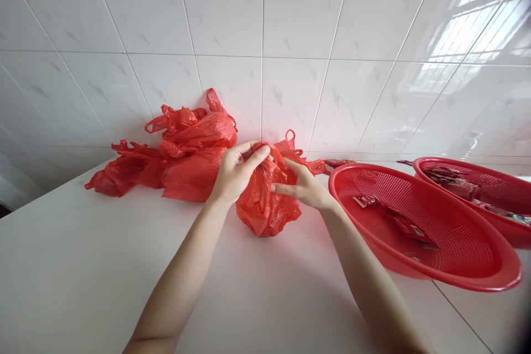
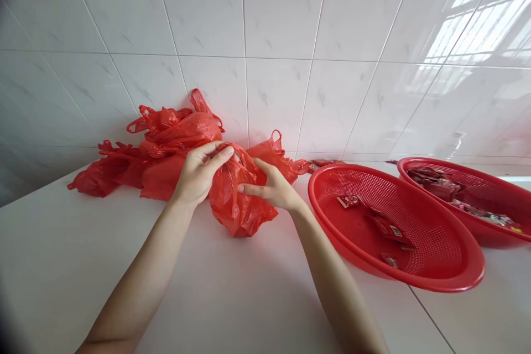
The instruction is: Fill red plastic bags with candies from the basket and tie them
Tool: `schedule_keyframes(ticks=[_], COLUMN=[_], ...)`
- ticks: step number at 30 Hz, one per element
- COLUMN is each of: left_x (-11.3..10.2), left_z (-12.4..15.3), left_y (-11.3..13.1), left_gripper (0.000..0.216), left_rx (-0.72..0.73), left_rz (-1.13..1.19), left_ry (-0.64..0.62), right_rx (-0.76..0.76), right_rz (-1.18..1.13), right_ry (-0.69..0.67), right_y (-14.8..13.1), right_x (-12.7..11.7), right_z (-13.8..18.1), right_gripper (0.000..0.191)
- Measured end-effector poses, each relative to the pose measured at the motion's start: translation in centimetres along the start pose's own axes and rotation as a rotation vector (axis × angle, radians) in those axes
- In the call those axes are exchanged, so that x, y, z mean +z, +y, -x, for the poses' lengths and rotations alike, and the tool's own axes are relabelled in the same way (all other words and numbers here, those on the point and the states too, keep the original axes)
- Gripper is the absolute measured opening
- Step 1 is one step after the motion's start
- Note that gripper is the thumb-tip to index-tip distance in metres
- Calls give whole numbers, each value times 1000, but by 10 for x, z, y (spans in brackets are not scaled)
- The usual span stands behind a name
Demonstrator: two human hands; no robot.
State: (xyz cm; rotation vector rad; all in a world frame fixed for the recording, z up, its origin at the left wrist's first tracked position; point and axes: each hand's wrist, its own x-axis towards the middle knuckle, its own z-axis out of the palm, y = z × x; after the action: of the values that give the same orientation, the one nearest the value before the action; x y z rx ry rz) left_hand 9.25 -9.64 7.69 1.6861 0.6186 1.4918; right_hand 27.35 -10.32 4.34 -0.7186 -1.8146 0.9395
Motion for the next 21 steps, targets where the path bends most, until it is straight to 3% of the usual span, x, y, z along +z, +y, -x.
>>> schedule_keyframes(ticks=[2,6,13,18,21], left_x=[-2,-12,-35,-45,-51], left_z=[-3,-7,-3,-2,-3], left_y=[-2,-3,6,7,2], left_gripper=[24,30,43,53,66], left_rx=[-4,-28,74,143,90], left_rz=[43,112,-31,-210,-230], left_ry=[57,172,148,180,76], right_rx=[48,122,187,155,132], right_rz=[-96,-360,-756,-784,-780], right_ry=[12,182,285,401,427], right_y=[7,14,22,28,32], right_x=[3,4,-8,-14,-15], right_z=[-2,-6,-10,-12,-13], right_gripper=[38,25,26,22,22])
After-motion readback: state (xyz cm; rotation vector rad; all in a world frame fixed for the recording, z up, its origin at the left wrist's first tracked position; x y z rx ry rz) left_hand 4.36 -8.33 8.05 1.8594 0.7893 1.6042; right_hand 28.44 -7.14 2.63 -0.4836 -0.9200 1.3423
